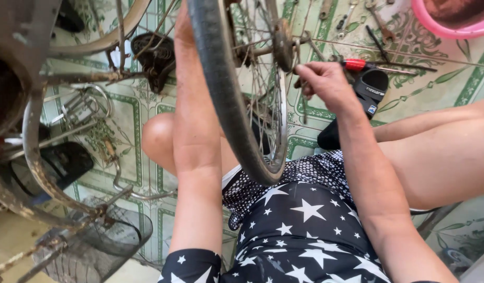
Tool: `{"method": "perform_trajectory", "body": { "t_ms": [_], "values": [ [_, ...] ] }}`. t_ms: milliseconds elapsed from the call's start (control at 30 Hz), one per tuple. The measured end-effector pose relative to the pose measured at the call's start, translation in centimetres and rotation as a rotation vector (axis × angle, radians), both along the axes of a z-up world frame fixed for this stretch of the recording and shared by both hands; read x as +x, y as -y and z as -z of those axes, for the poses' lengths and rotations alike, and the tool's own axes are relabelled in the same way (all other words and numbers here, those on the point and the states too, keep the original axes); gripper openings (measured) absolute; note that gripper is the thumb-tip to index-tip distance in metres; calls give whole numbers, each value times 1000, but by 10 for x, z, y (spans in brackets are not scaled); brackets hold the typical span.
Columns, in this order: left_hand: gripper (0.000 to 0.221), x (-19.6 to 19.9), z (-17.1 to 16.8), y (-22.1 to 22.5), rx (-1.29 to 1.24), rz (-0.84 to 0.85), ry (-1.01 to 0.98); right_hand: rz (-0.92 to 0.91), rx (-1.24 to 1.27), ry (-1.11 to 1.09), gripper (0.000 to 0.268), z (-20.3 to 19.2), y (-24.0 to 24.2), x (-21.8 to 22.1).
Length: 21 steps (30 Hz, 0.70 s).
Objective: The person works on the hub and spokes of a bicycle wheel while sitting on the floor, using a tool to tighten or manipulate the center mechanism and rotating the wheel manually to reach different points.
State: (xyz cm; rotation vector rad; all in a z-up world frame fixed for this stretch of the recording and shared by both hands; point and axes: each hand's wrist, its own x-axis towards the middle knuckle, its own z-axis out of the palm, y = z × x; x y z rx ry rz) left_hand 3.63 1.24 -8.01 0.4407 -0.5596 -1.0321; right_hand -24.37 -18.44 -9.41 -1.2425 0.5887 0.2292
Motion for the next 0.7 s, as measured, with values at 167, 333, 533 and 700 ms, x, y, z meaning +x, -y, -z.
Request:
{"method": "perform_trajectory", "body": {
  "t_ms": [167, 333, 533, 700],
  "values": [
    [23, -54, -59, 11, 186, -582, 290, -33, -150, 3, 29, -5, -2, 2],
    [29, -48, -99, 14, 516, -508, 406, -99, -153, -92, 30, -26, 6, -3],
    [53, -29, -79, 6, 541, -358, 310, -56, -189, 6, 33, -15, -1, -1],
    [48, -25, -67, 3, 508, -355, 266, -87, -387, 33, 32, -20, 4, -5]
  ]
}}
